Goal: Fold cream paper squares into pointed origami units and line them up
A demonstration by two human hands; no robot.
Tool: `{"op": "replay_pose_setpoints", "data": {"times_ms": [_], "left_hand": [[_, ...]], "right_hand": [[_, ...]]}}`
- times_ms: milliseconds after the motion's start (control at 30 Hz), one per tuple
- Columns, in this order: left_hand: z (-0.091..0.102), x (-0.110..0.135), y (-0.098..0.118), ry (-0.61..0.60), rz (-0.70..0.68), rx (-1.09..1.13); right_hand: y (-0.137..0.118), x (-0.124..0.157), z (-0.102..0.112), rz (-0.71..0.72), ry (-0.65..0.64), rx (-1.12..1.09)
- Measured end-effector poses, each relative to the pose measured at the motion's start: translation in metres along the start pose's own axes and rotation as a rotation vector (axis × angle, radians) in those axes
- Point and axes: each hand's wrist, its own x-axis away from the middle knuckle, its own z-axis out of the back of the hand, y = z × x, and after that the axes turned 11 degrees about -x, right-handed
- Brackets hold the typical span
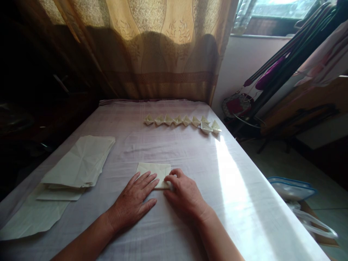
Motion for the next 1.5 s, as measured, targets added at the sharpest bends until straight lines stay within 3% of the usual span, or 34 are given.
{"op": "replay_pose_setpoints", "data": {"times_ms": [233, 400, 567, 800, 967, 1133, 1333, 1500], "left_hand": [[-0.003, -0.001, -0.001, 0.017, 0.02, 0.025], [-0.003, -0.004, -0.003, 0.152, 0.037, 0.036], [0.006, -0.009, -0.002, 0.271, -0.009, -0.095], [0.012, -0.01, -0.006, 0.29, 0.001, -0.152], [0.012, -0.009, -0.009, 0.305, 0.004, -0.111], [0.011, -0.006, -0.005, 0.306, -0.053, -0.052], [0.009, -0.008, 0.0, 0.249, -0.084, -0.015], [0.013, -0.008, 0.0, 0.181, -0.113, 0.059]], "right_hand": [[-0.004, -0.002, -0.006, 0.155, 0.029, 0.154], [-0.007, -0.002, -0.01, 0.244, 0.099, 0.115], [-0.015, -0.002, -0.016, 0.262, 0.113, 0.063], [-0.01, 0.0, -0.018, 0.319, 0.163, 0.019], [0.005, -0.001, -0.011, 0.237, 0.188, 0.003], [0.018, -0.004, -0.01, 0.023, 0.32, 0.033], [0.003, -0.008, -0.011, -0.081, 0.248, 0.157], [-0.002, -0.01, -0.012, -0.113, 0.221, 0.137]]}}
